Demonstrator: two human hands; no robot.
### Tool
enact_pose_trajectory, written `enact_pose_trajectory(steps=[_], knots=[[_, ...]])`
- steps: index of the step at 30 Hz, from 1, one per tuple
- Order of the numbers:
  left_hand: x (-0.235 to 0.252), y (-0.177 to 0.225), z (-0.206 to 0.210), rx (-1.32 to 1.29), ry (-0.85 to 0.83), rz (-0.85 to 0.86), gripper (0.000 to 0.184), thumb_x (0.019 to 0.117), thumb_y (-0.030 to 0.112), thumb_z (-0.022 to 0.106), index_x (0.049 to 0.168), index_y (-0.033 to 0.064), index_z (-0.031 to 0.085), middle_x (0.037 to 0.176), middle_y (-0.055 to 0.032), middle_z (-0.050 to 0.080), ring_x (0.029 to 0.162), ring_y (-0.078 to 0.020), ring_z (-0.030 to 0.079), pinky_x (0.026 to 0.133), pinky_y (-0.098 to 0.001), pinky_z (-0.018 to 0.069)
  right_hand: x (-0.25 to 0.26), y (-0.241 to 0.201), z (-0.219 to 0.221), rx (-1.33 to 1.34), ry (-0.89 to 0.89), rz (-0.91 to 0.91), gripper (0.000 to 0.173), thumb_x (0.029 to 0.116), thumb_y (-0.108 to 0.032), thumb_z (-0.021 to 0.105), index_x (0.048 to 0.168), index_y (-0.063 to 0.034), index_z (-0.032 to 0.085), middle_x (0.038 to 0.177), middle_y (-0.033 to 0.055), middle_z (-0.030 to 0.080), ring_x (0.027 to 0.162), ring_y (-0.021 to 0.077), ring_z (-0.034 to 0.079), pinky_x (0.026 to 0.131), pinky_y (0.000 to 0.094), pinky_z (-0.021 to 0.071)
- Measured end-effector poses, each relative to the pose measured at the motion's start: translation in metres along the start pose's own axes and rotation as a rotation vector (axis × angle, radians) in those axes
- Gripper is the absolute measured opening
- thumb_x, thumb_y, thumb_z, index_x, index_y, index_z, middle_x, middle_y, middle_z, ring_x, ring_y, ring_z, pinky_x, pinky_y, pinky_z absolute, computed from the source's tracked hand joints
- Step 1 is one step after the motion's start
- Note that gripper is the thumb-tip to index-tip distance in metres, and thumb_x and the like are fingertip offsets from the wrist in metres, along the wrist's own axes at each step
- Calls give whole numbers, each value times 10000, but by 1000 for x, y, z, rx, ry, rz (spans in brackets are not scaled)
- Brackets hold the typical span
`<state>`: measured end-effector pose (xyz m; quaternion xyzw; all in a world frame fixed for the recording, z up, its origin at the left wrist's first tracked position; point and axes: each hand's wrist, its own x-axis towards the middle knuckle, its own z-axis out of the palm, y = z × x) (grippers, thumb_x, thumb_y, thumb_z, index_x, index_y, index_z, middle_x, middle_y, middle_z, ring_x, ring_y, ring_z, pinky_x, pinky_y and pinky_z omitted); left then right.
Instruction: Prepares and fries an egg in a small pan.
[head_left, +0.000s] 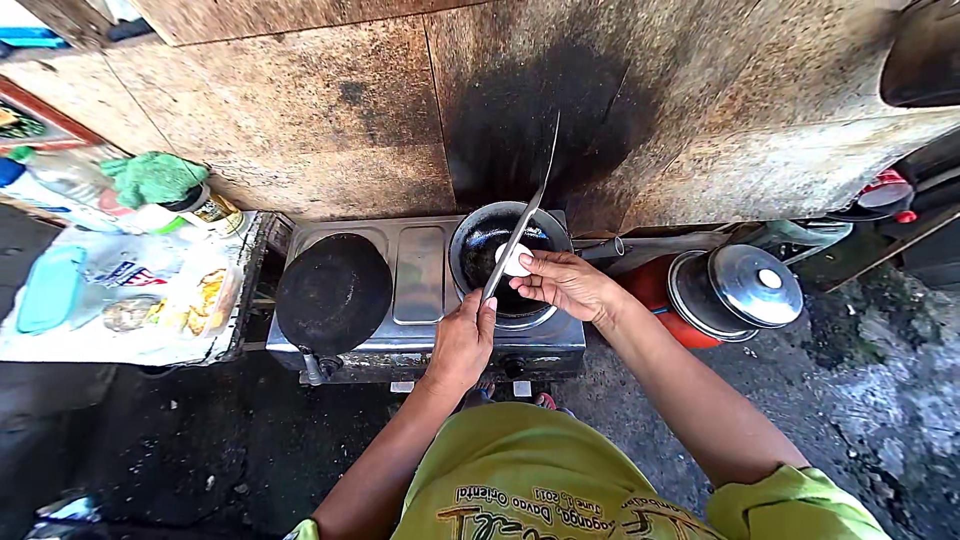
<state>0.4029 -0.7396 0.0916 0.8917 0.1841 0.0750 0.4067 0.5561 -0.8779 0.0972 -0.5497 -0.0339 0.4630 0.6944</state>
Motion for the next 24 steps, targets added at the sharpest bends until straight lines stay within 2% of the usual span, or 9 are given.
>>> enact_pose_trajectory(steps=[3,5,6,10,13,16,19,21,24], knots=[[2,1,-5,-77,-33,-48,373,1111,268,448,1251,7,676,796,-59,661,655,-116,612,658,-288,526,-1,2,-4,11,-9,11,211,1088,-167,520,1213,-43,635,967,73,748,757,113,740,697,226,623],[2,-3,-11,-112,-6,-53,371,1108,271,450,1271,15,665,792,-58,659,627,-124,603,630,-311,529,-6,3,-4,-14,-8,-5,206,1089,-144,511,1238,-44,613,1002,73,738,786,119,736,728,241,622],[3,-8,-15,-105,23,-55,371,1108,275,452,1285,24,659,804,-66,666,636,-138,615,637,-332,538,-9,4,-4,-29,-3,-23,194,1084,-126,520,1226,-41,620,970,68,741,784,125,742,738,253,631],[-1,-47,-22,12,243,-74,360,1075,275,528,1285,23,676,905,-139,716,749,-226,671,730,-439,553,-21,6,-12,-104,19,-50,179,1061,-70,547,1219,-38,625,936,56,736,785,123,738,761,272,633],[-3,-90,-20,101,344,-141,347,1045,233,590,1285,-6,669,1053,-203,707,843,-288,688,801,-477,558,-27,8,-18,-87,73,-61,188,1057,-70,554,1232,-42,620,949,57,734,795,124,738,762,275,634],[-2,-123,-14,167,322,-287,377,1053,191,585,1351,-37,625,1216,-256,678,1015,-367,700,930,-512,546,-32,8,-20,-62,138,-67,207,1057,-74,555,1258,-49,600,959,60,729,783,127,737,746,269,633],[0,-144,-6,192,268,-431,413,1066,193,557,1414,-28,574,1296,-260,648,1126,-378,677,1007,-505,517,-35,10,-20,-36,184,-81,204,1046,-62,571,1249,-52,595,967,68,725,775,129,738,728,267,635],[-1,-151,1,171,251,-474,428,1066,192,559,1439,-17,550,1313,-256,645,1131,-378,679,1012,-505,517,-36,12,-19,-27,198,-83,196,1044,-65,575,1239,-53,595,965,65,726,770,124,735,726,264,635],[0,-157,10,134,202,-488,436,1066,194,560,1457,5,525,1273,-254,662,1068,-372,698,979,-508,532,-38,15,-16,-6,203,-82,197,1040,-56,579,1235,-42,596,955,76,729,760,133,738,722,265,637]])
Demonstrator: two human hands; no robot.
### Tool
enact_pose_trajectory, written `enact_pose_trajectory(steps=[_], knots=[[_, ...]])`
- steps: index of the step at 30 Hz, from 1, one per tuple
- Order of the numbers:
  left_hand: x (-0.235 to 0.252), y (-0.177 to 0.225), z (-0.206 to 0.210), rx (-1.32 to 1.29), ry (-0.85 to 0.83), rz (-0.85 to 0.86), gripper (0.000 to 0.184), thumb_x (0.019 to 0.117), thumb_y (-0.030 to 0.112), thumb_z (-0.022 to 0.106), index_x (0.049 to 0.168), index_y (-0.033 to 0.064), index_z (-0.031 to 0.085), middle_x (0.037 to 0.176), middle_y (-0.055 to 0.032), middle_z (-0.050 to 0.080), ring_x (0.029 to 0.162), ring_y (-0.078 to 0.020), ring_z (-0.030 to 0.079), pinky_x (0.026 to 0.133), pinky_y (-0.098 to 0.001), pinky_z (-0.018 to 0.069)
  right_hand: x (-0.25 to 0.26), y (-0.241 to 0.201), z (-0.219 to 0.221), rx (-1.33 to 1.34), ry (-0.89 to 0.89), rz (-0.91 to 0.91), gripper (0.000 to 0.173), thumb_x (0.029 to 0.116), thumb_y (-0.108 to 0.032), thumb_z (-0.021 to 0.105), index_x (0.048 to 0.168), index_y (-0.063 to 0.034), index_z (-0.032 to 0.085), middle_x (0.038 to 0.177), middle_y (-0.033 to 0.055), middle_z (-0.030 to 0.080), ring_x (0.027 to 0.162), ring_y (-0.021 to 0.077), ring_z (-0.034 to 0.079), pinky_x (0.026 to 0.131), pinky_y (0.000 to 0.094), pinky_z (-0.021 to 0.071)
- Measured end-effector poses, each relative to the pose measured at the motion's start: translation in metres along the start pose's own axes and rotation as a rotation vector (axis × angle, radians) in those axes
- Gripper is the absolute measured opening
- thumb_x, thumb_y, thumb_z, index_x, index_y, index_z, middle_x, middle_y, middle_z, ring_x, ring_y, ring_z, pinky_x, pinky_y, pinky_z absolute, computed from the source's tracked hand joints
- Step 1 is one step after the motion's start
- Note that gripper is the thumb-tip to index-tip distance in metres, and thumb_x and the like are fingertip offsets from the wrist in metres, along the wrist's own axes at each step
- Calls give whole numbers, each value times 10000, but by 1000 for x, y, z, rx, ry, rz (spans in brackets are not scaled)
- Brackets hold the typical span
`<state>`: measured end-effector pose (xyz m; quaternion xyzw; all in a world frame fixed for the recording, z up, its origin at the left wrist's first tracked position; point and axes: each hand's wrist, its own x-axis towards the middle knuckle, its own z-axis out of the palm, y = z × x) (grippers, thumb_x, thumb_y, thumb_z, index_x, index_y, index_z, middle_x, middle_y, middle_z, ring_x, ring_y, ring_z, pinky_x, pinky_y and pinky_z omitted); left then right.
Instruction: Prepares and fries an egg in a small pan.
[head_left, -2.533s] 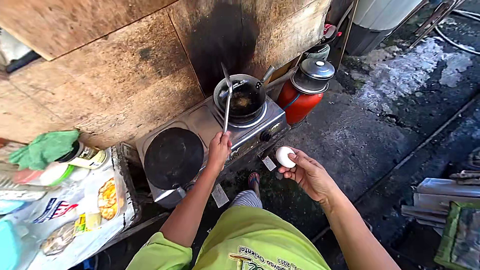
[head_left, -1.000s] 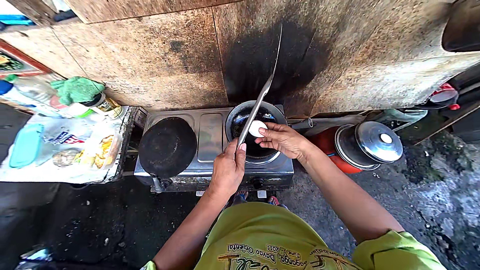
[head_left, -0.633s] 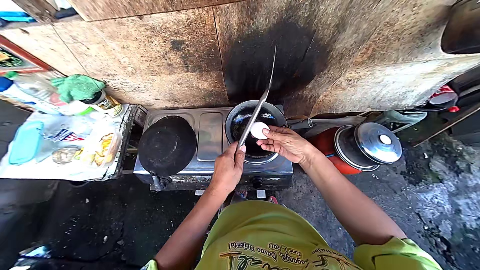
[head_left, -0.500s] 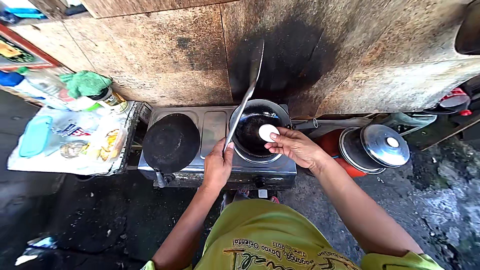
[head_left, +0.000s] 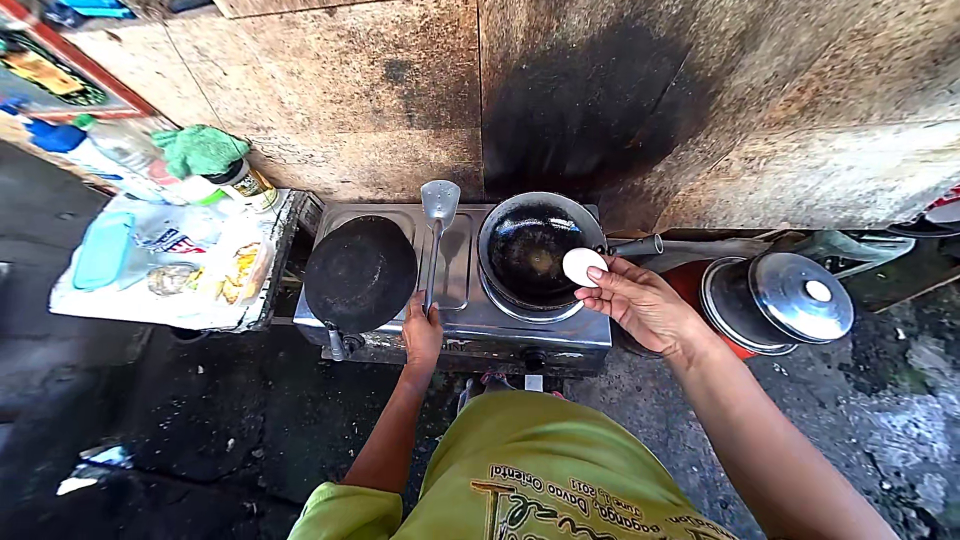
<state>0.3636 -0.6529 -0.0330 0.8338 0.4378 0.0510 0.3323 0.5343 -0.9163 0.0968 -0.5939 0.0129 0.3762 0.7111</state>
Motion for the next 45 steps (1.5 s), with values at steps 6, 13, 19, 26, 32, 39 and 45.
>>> enact_pose_trajectory(steps=[6,13,19,26,32,39,45], knots=[[32,3,18,51,-30,-59,426,1068,181,550,1461,19,525,1336,-258,632,1167,-401,664,1038,-526,502,1,9,6,26,-12,43,168,1055,-56,539,1213,-37,595,935,101,725,740,143,735,696,264,633],[44,2,28,128,-77,-104,418,1077,218,534,1445,19,534,1365,-264,607,1216,-405,637,1059,-533,488,-3,13,10,22,-7,44,176,1060,-67,497,1197,-32,603,912,91,719,695,123,709,669,246,616],[47,2,33,312,-73,-81,399,1060,222,561,1401,15,581,1380,-243,594,1348,-378,538,1129,-472,431,-7,14,5,7,-30,40,177,1052,-88,504,1167,-43,632,834,69,711,666,102,697,658,227,607],[-4,74,-13,-407,-222,162,442,1021,218,660,1406,20,572,1274,-192,657,1072,-287,685,930,-459,569,-7,13,-1,-36,-72,69,184,1051,-81,509,1150,-22,652,802,65,709,636,93,684,624,216,597],[-35,139,-19,-559,-628,551,710,872,129,836,1509,139,523,1430,-112,584,847,-145,714,771,-323,626,3,9,-5,-107,-156,81,213,1037,-94,501,1187,-31,639,811,58,705,620,87,670,591,208,579],[-33,153,2,-463,-503,586,554,864,140,848,1372,62,639,1244,-129,666,816,-129,697,781,-301,612,18,-2,-7,-276,-155,104,204,1038,-131,556,1180,-21,652,789,61,715,639,108,695,603,236,593],[-27,157,12,-403,-447,598,541,858,165,847,1346,42,648,1233,-162,669,833,-161,699,797,-335,604,36,-16,-7,-468,-128,129,198,1033,-130,597,1140,17,675,754,83,710,600,122,690,577,251,592]])
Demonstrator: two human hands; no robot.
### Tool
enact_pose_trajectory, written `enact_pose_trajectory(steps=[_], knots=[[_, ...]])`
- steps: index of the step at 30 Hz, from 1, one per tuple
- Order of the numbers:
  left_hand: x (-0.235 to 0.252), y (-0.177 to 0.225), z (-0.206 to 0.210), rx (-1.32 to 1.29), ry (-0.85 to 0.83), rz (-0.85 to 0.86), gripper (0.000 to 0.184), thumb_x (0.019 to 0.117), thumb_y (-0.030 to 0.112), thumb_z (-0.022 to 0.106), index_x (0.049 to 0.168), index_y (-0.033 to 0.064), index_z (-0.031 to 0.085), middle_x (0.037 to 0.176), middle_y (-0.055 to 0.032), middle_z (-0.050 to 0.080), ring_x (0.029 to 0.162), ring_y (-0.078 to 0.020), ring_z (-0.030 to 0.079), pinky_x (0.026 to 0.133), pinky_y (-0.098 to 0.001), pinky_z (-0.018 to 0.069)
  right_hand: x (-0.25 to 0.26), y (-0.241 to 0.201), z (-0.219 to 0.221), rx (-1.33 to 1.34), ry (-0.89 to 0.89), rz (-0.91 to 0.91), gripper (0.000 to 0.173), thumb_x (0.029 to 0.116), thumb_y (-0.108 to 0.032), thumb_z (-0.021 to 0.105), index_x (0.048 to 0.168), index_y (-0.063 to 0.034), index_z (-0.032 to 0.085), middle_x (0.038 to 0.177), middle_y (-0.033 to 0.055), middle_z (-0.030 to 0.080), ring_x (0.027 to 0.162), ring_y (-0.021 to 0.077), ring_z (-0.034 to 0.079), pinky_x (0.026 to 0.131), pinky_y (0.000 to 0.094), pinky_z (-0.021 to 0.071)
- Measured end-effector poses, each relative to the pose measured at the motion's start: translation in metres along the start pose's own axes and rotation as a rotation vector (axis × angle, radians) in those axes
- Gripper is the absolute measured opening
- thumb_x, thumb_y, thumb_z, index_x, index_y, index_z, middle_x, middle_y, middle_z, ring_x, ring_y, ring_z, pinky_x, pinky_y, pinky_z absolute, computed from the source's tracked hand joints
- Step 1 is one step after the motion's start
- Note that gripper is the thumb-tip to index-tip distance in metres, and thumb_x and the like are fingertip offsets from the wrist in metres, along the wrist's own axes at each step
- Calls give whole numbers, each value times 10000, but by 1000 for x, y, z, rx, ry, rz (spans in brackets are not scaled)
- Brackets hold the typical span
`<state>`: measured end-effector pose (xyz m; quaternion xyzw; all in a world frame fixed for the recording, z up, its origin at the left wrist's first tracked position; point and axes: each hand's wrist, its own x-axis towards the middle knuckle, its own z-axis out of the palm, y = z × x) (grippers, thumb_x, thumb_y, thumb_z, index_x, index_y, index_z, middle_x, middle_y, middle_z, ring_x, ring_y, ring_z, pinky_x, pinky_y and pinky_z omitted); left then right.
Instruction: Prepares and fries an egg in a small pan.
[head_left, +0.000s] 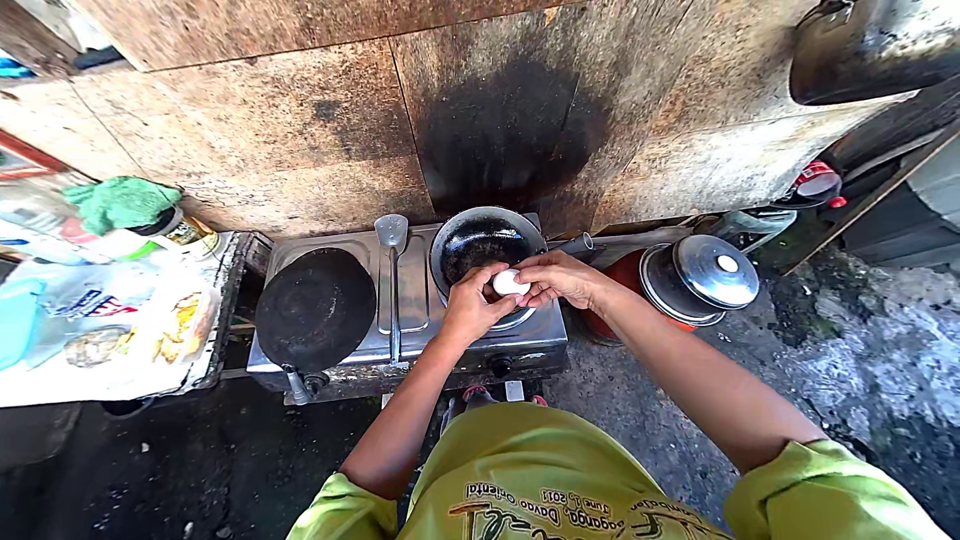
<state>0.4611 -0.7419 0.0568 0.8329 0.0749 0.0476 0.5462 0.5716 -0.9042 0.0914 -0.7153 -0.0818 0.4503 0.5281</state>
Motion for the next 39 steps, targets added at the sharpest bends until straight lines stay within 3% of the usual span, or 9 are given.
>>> enact_pose_trajectory(steps=[4,13,18,28,39], knots=[[7,-3,-1,19,4,-34,540,862,180,851,1343,44,650,1242,-164,669,843,-180,703,813,-355,605,13,-12,-4,-84,-32,36,239,1019,-154,625,1172,23,671,831,122,722,675,164,713,648,293,609],[24,-13,-9,-44,-49,-156,525,878,186,846,1346,63,642,1228,-138,697,909,-214,720,862,-418,604,37,-18,-2,-191,-16,74,255,1012,-200,647,1122,24,697,825,131,726,665,181,711,649,315,606],[37,-12,-23,-250,-147,-276,373,974,133,729,1326,46,640,1124,-127,712,781,-150,707,733,-303,612,47,-18,-6,-207,-21,59,268,1006,-212,675,1129,24,699,862,131,731,690,175,712,672,319,607],[82,-11,-30,-214,-211,-413,343,957,93,726,1280,10,644,1078,-160,713,799,-178,716,732,-323,616,67,-22,-9,-293,46,22,312,993,-238,696,1182,10,705,927,154,739,759,212,724,745,373,617],[103,-12,-20,-82,-202,-445,347,929,193,782,1225,37,689,1114,-160,722,862,-205,739,793,-361,629,79,-20,-18,-289,76,52,314,959,-245,753,1155,-2,718,899,135,746,726,186,725,719,338,620]])
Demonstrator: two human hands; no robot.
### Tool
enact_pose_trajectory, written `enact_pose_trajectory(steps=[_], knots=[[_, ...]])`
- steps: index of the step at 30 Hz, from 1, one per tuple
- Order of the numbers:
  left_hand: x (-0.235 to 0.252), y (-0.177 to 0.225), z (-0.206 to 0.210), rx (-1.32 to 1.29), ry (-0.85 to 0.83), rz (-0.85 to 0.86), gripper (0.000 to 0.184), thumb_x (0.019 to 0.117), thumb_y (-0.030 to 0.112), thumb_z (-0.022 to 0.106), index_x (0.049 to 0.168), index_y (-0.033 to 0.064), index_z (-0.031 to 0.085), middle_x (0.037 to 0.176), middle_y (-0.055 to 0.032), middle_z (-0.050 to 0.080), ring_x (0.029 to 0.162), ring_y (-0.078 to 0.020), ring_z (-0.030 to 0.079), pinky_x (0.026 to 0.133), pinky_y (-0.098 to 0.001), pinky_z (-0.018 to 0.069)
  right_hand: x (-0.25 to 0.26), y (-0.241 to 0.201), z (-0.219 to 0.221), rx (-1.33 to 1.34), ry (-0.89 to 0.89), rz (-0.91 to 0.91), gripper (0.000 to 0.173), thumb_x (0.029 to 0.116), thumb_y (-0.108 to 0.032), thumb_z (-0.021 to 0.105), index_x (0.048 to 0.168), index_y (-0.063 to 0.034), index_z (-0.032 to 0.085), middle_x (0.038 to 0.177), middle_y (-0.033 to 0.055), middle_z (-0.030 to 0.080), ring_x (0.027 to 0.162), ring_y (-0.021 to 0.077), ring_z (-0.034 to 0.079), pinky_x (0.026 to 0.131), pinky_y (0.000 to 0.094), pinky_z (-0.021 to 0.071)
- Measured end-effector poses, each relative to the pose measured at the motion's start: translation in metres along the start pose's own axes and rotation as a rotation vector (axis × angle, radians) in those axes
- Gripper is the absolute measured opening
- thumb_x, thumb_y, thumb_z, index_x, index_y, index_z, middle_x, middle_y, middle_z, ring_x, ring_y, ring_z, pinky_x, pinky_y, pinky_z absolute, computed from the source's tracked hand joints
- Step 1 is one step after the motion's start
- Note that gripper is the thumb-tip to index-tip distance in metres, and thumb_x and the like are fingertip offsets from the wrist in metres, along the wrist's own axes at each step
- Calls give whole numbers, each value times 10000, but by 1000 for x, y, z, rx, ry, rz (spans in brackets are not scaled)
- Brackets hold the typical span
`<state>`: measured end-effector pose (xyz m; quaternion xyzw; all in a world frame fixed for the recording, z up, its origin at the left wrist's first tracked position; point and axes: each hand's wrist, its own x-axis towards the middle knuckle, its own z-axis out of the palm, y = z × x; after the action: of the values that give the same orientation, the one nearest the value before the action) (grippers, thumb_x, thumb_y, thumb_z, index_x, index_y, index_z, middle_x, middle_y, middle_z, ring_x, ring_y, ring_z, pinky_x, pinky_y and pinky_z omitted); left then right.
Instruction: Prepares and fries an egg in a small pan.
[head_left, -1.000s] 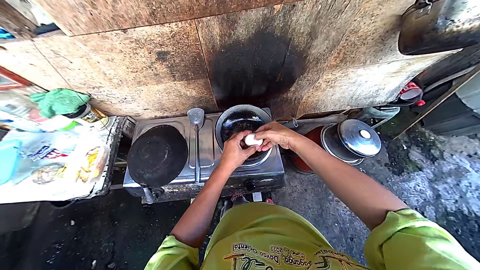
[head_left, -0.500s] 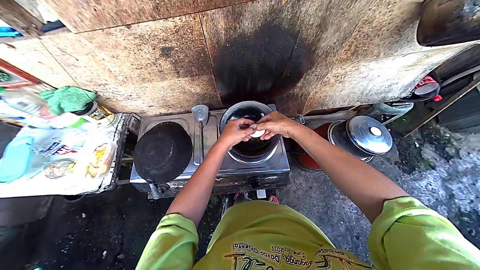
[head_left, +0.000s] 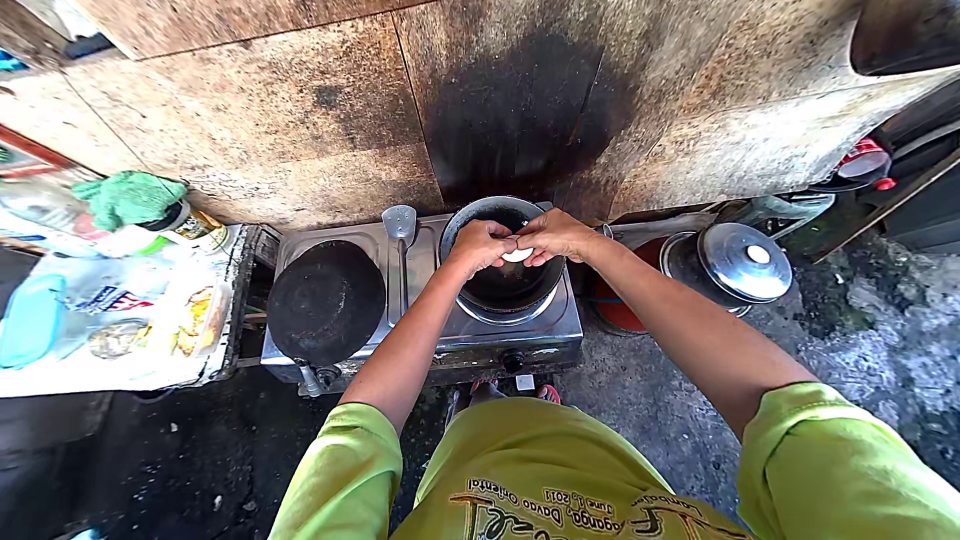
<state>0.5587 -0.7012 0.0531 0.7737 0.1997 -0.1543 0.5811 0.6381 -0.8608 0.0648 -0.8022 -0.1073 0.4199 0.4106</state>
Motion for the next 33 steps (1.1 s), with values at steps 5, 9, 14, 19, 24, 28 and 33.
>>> enact_pose_trajectory(steps=[5,9,14,19,24,28,33], knots=[[7,1,0,0,12,3,338,921,152,779,1227,40,691,1138,-167,716,875,-218,740,794,-366,631,6,1,-2,21,10,-28,306,955,-226,757,1154,3,714,898,128,746,722,176,727,706,326,622],[13,-2,-1,-2,19,-6,339,921,146,780,1230,41,691,1139,-167,713,869,-208,737,789,-356,630,15,6,-2,23,12,-30,311,948,-232,765,1151,-3,717,891,122,748,709,169,727,697,321,624],[23,-13,-1,-25,16,-18,320,926,140,777,1218,37,700,1140,-162,717,885,-204,739,805,-352,630,29,13,1,23,18,-21,334,926,-243,788,1147,-2,720,891,129,751,708,181,731,705,339,629],[32,-21,-1,-33,17,-33,329,940,153,766,1238,34,696,1159,-160,718,907,-209,739,835,-370,624,40,17,5,21,24,-11,340,927,-233,782,1170,-6,716,904,131,750,716,184,723,703,346,621],[39,-24,-4,-33,11,-33,327,934,145,770,1234,38,700,1170,-155,718,910,-206,743,831,-362,629,46,15,4,13,23,3,324,930,-232,783,1158,-9,722,900,130,751,715,186,729,706,343,626],[43,-25,-6,-42,6,-36,335,934,164,779,1233,38,699,1163,-151,720,901,-196,742,827,-350,628,49,14,4,-5,30,4,325,927,-235,785,1152,-8,723,888,129,749,703,182,725,701,343,624],[47,-27,-7,-68,6,-24,318,933,151,776,1220,34,705,1164,-154,718,912,-204,743,829,-353,631,53,12,3,-31,41,7,334,921,-252,791,1147,-15,725,889,125,751,707,180,728,714,353,627]])
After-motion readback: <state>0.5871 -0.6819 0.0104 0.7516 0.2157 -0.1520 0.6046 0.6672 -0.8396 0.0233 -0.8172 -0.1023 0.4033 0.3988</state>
